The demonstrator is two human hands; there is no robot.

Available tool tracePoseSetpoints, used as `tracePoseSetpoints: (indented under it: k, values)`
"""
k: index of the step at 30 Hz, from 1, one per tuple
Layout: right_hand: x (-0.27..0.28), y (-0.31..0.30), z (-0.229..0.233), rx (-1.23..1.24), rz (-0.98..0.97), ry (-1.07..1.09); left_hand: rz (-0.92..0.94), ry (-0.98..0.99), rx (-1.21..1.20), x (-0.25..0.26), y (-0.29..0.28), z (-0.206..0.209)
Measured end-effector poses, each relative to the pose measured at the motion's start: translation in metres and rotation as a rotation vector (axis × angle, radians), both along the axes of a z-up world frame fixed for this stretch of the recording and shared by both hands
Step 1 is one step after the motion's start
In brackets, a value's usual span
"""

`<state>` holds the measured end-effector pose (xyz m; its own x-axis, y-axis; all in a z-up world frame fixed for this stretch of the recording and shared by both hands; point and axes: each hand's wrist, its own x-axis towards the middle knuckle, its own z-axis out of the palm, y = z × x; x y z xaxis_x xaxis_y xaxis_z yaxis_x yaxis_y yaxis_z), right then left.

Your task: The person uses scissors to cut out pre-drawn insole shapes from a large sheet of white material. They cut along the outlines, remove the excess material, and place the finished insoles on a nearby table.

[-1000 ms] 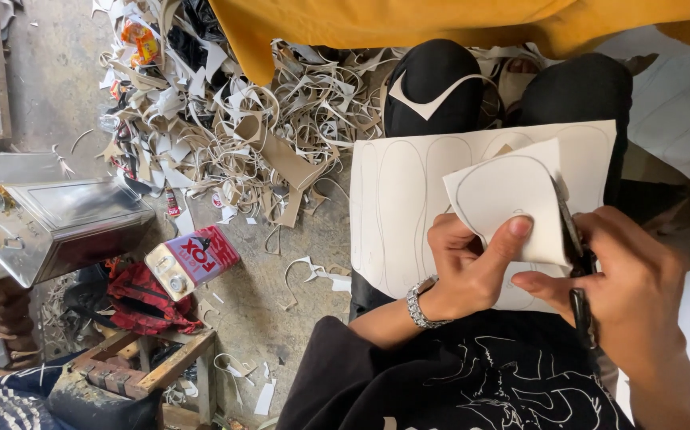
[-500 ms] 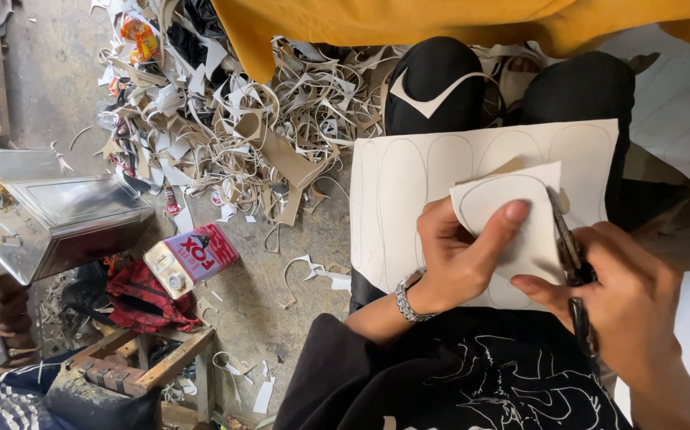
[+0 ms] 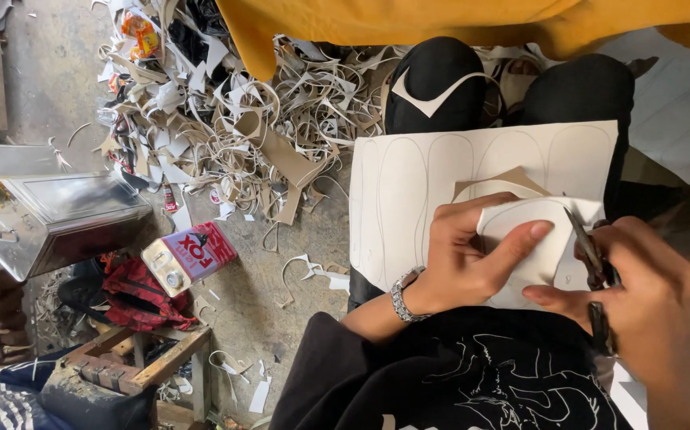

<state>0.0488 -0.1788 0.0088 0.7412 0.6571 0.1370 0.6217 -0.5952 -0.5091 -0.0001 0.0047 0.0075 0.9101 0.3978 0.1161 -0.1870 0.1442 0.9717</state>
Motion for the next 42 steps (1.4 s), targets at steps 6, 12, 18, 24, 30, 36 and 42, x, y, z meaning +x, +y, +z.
tracePoseSetpoints:
  k: [6,12,18,24,30,36,42]
  values:
    - [0.005,-0.012,0.0,-0.057,0.042,-0.076,-0.141,0.075,0.01,-0.006,0.007,-0.01]
    - [0.006,-0.012,0.005,-0.061,0.064,-0.081,-0.208,0.048,0.024,-0.006,0.01,-0.008]
    - [0.005,-0.016,0.004,-0.072,0.069,-0.047,-0.256,0.009,0.036,-0.005,0.018,0.0]
    - [0.009,-0.018,0.021,-0.187,0.076,-0.053,-0.35,-0.014,0.124,-0.002,0.031,0.012]
    - [0.016,-0.027,0.023,-0.251,0.106,-0.047,-0.466,-0.039,0.147,0.002,0.046,0.026]
    - [0.025,-0.035,0.016,-0.167,0.181,-0.109,-0.611,0.029,0.135,0.004,0.057,0.028]
    - [0.027,-0.036,0.019,-0.255,0.215,-0.136,-0.675,0.069,0.137,0.006,0.057,0.032]
